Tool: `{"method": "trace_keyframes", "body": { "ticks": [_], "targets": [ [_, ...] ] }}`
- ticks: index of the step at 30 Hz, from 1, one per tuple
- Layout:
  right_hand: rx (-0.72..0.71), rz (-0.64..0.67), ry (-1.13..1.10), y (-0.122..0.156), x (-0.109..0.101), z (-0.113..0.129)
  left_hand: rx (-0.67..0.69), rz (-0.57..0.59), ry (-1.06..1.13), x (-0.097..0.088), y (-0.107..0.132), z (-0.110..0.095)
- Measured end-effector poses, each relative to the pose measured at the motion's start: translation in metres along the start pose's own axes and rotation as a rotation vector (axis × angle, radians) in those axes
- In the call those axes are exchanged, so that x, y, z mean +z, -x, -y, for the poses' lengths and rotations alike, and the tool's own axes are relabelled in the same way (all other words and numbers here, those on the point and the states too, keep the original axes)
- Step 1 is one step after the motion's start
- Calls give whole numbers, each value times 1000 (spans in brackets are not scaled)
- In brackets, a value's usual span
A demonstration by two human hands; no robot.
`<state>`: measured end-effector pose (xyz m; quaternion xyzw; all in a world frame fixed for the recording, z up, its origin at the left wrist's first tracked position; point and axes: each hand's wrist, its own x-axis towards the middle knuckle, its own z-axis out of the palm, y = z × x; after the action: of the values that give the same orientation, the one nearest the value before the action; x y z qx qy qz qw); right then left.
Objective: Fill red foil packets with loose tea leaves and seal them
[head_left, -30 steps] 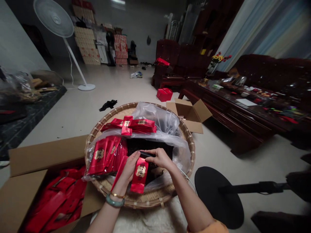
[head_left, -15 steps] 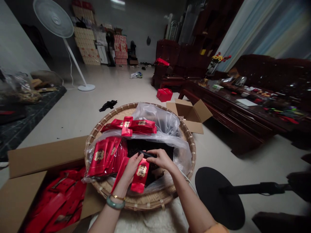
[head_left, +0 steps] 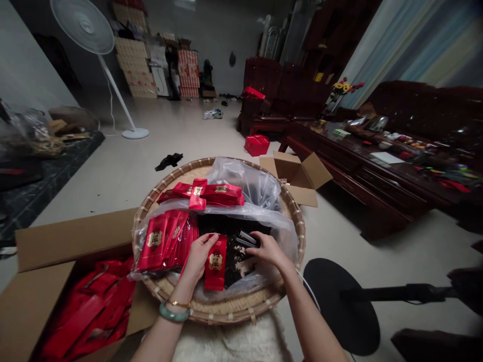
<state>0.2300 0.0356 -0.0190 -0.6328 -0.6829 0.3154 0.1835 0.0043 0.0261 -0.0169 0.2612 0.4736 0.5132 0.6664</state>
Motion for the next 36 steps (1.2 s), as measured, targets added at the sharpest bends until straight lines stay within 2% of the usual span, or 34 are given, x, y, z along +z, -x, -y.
{"method": "trace_keyframes", "body": {
  "ticks": [4,7,9,11,14,17,20,22,24,26,27,29,31,33,36],
  "targets": [
    [23,-24,209,6,9,-3,19,9,-12,4,2,1],
    [-60,-126,189,5,14,10,24,35,-41,7,4,1],
    [-146,-198,44,2,19,24,16,53,-69,9,5,0],
    [-223,-216,-174,-3,28,40,7,62,-100,10,6,-1],
    [-251,-234,-364,-8,40,57,3,63,-142,9,7,-1],
    [-202,-221,-467,-10,43,63,-17,60,-160,2,5,-2],
    [-77,-172,-704,-13,33,62,-41,50,-156,-9,1,-4],
    [-16,-207,-933,-19,21,63,60,-27,-218,-18,-1,-7],
    [-7,-308,-1134,-28,6,69,258,-148,-452,-26,-1,-10],
    [-24,-393,-1288,-39,-8,78,431,-231,-850,-33,1,-12],
    [-39,-406,-1347,-44,-13,84,475,-251,-1070,-34,4,-12],
    [-70,-357,-1425,-53,-21,95,480,-257,-1454,-35,11,-11],
    [-75,-284,-1449,-57,-23,101,424,-252,-1707,-32,19,-10],
    [-65,-257,-1425,-55,-19,101,382,-245,-1830,-29,24,-8],
    [-65,-246,-1298,-42,1,89,363,-237,-1870,-28,25,-7]
  ]
}}
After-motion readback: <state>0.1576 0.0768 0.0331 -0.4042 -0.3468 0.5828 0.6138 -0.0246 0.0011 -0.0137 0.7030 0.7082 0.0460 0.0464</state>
